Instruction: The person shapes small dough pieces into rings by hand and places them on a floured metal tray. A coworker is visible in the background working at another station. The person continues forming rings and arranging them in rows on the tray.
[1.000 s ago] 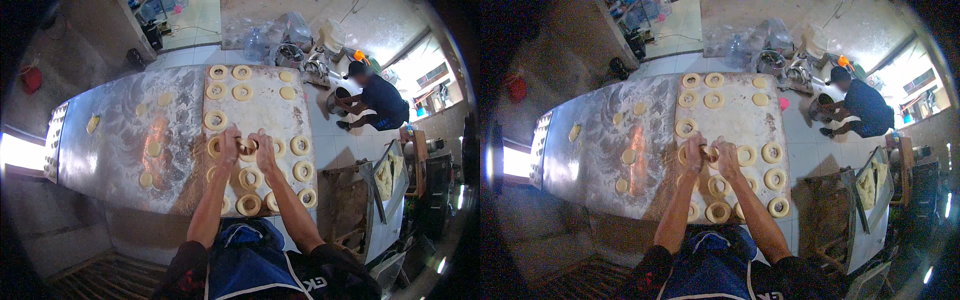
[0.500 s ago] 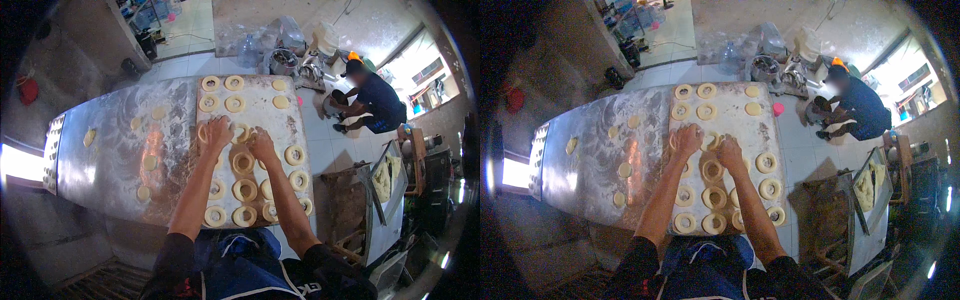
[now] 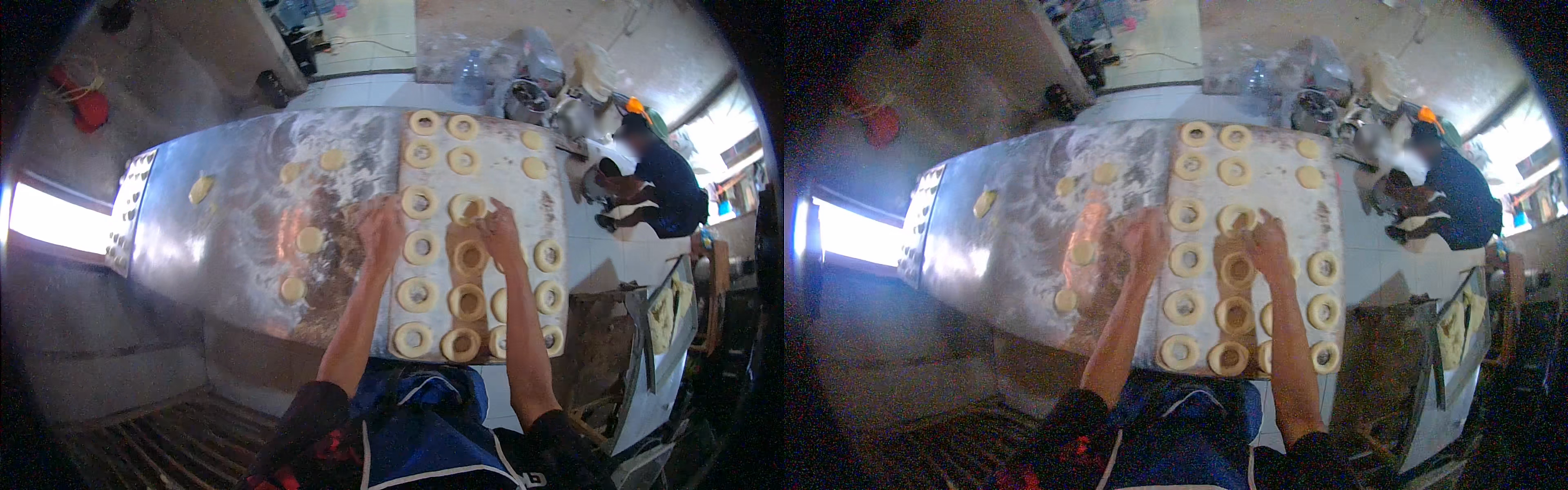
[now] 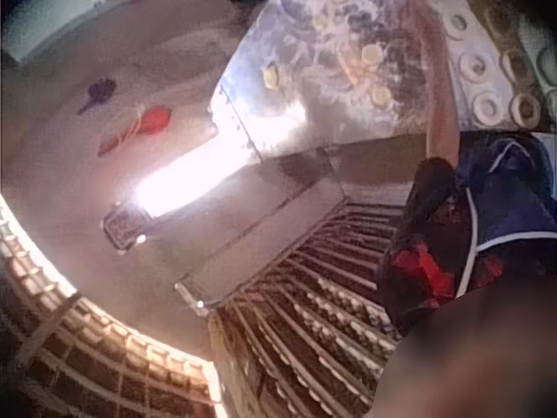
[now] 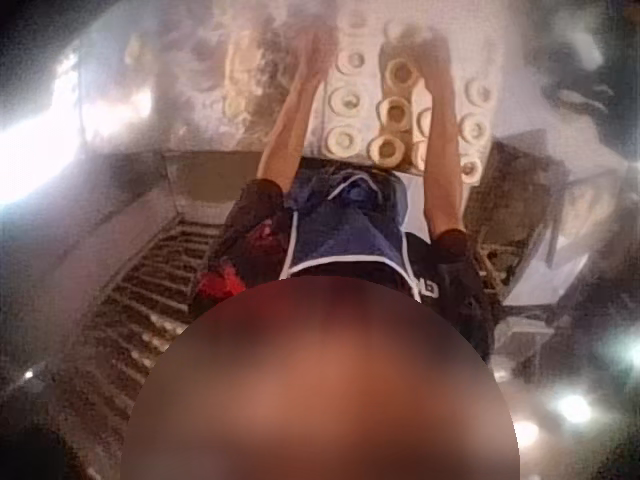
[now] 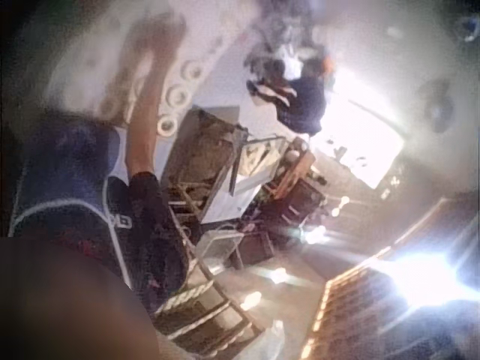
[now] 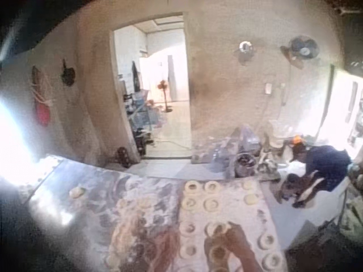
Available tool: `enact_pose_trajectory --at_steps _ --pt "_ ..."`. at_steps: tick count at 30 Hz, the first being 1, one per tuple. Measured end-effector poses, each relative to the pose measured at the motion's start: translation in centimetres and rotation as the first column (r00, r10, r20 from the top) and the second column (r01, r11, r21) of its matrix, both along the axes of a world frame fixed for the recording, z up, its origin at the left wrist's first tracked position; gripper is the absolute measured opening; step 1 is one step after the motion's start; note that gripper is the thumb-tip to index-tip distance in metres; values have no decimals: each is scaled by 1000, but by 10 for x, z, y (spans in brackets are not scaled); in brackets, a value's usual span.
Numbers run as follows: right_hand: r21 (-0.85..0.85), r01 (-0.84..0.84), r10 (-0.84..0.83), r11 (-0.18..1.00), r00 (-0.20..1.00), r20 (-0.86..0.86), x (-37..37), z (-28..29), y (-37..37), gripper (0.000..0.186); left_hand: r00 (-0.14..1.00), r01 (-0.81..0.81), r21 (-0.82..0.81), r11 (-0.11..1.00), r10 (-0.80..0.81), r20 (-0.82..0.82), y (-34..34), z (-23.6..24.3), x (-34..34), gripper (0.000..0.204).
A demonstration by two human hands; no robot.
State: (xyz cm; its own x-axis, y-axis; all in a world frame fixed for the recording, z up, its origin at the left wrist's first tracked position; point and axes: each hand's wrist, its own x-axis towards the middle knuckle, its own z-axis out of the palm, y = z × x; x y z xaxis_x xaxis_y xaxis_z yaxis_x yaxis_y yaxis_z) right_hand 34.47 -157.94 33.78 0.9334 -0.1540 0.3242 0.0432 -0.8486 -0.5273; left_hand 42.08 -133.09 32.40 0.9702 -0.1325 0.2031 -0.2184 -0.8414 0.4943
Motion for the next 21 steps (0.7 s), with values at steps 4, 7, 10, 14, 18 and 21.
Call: enact_pose_trajectory --at_steps 4,7,10,14,18,21 --pt "318 83 -59 945 995 -82 -28 16 37 44 959 -266 -224 938 234 -160 138 4 0 60" --pt "442 82 -21 894 990 -140 -36 17 89 41 962 -206 295 933 249 -114 179 14 0 72" --pt "472 24 62 881 984 -167 -44 18 136 39 909 -45 -78 996 9 -416 182 28 -4 68" --pt "529 -23 136 848 975 -175 -53 21 176 38 941 140 -37 989 -144 -305 157 23 -17 50" --pt "490 -42 120 871 984 -130 -53 18 203 38 971 228 142 963 -237 46 144 1 -33 39" --pt "419 0 81 908 981 -177 -51 13 223 38 916 136 -370 919 -259 -305 147 -1 -39 36"
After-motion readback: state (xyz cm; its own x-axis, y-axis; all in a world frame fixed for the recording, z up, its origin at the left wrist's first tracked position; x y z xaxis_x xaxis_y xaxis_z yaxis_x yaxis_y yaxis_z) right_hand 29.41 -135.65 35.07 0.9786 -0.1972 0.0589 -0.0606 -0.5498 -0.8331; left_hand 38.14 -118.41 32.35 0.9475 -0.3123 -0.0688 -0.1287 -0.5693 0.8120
